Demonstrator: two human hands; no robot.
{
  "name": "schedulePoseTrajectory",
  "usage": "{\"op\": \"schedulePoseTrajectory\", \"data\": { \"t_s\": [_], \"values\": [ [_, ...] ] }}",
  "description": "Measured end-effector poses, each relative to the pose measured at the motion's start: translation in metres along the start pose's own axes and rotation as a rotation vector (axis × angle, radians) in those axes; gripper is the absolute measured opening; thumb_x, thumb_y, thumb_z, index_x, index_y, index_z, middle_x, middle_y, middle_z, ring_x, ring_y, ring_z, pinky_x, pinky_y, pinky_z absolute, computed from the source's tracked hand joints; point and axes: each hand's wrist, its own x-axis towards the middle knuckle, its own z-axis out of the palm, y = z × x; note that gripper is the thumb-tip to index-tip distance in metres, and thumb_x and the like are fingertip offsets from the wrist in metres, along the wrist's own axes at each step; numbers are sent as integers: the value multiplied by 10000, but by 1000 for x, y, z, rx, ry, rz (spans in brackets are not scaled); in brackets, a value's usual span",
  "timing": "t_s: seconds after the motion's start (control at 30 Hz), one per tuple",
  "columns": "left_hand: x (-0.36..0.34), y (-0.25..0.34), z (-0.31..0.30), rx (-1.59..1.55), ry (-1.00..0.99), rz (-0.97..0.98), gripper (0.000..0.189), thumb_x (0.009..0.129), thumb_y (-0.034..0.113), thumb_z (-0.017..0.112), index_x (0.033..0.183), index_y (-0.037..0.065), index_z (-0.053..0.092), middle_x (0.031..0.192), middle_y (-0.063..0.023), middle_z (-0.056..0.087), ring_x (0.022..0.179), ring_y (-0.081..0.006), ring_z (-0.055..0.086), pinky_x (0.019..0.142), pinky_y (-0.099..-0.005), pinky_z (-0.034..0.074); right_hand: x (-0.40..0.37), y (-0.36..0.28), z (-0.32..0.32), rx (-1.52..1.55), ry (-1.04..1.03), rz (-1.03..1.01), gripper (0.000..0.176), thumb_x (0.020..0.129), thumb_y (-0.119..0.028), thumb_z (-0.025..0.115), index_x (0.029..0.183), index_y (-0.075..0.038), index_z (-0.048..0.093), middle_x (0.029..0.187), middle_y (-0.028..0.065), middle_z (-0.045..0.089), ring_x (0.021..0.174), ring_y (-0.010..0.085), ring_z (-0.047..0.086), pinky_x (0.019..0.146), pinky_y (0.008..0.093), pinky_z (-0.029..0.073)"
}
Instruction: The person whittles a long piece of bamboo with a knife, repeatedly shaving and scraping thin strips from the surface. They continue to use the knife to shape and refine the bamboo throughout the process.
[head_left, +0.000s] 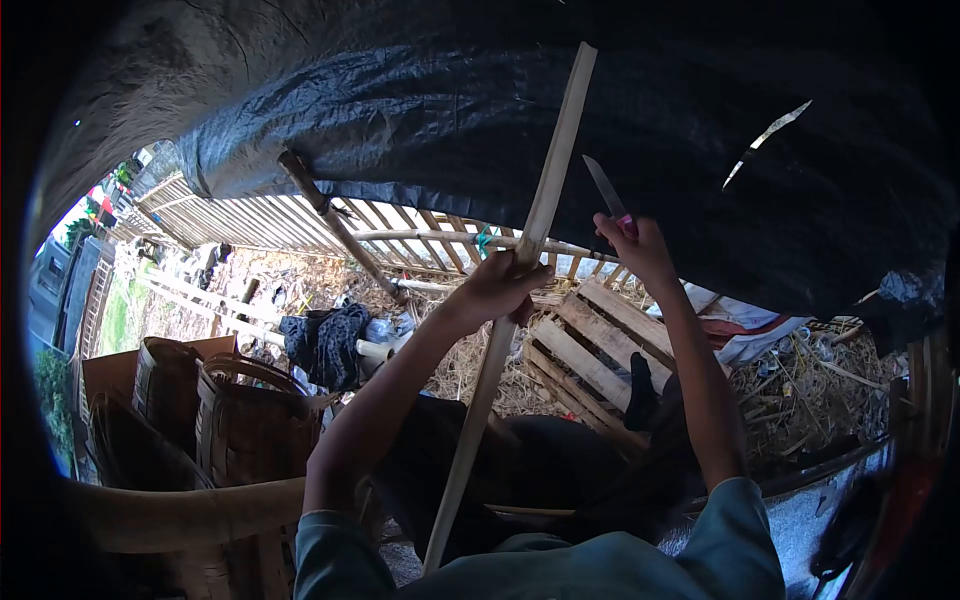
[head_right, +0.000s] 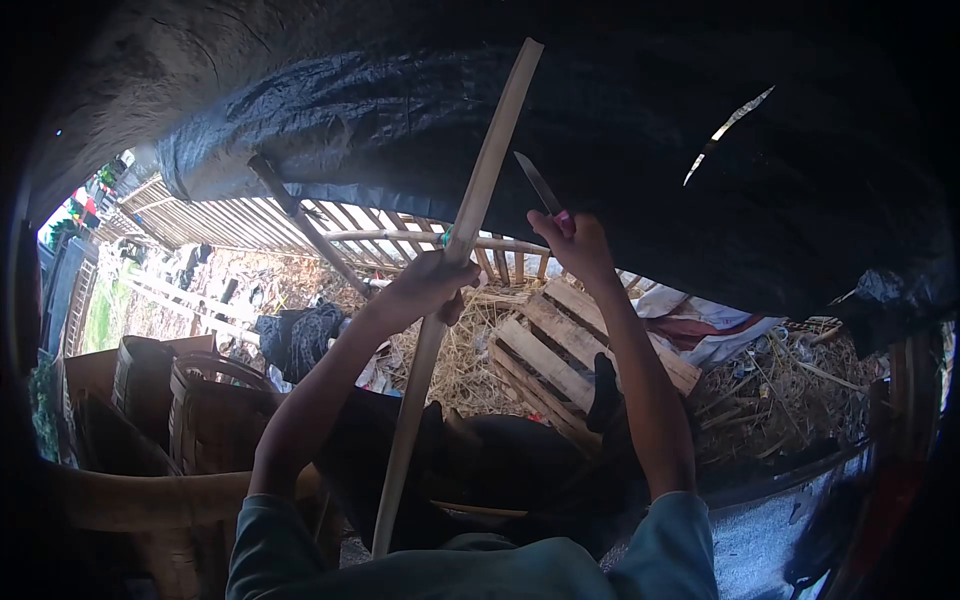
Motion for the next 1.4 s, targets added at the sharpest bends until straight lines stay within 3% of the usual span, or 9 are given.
{"op": "schedulePoseTrajectory", "data": {
  "t_s": [0.2,0.43,0.53,0.6,0.67,0.8,1.0,1.23,1.4],
  "values": [
    [-3,-10,-13,81,-108,63,254,852,191,625,967,-14,529,785,-87,600,680,-155,623,607,-302,507,-26,-40,28,468,-304,281,328,820,-378,683,904,-66,627,541,-70,411,412,25,349,363,209,278],
    [-54,-32,-18,488,219,298,497,840,284,668,1145,-55,469,1044,-177,590,893,-246,653,744,-324,540,-21,-39,52,649,-408,323,250,840,-308,668,797,-86,562,492,-71,358,393,37,309,373,238,254],
    [-127,-62,5,383,363,312,459,828,56,645,1230,-25,439,1149,-179,561,928,-231,650,751,-311,555,-15,-39,62,802,-450,287,224,859,-265,651,774,-82,552,486,-65,349,394,44,288,386,243,232],
    [-179,-93,33,83,406,175,442,832,57,631,1227,-19,449,1088,-148,612,971,-209,640,792,-305,529,-9,-33,70,950,-501,221,194,874,-208,631,760,-74,548,481,-60,340,402,49,275,412,243,217],
    [-221,-95,59,322,309,21,431,840,97,645,1212,-16,459,1045,-135,639,956,-201,647,805,-304,519,-4,-32,72,1077,-572,218,186,873,-196,631,762,-72,549,480,-58,343,410,51,281,422,241,222],
    [-271,-115,88,96,469,-65,351,851,125,645,1139,-12,499,931,-124,679,885,-204,670,782,-300,519,-1,-42,77,1248,-557,172,167,879,-187,615,779,-67,557,530,-54,400,424,39,292,437,225,229],
    [-307,-147,88,58,177,-425,181,921,160,531,1000,-1,555,734,-32,579,694,-57,527,602,-257,455,-2,-45,73,1267,-486,98,172,892,-225,607,801,-88,555,582,-60,427,443,32,291,449,218,222],
    [-278,-153,91,-359,208,-136,186,953,172,432,911,10,513,701,46,436,640,-36,410,537,-226,365,-15,-56,54,853,-138,210,301,892,-366,597,927,-67,590,666,-44,448,484,39,326,449,208,257],
    [-265,-131,72,-403,167,-34,208,973,215,428,911,40,522,680,64,406,607,-17,377,510,-211,336,-47,-66,52,735,-21,47,361,952,-387,473,1021,-41,548,687,-44,403,510,31,333,454,198,275]
  ]
}}
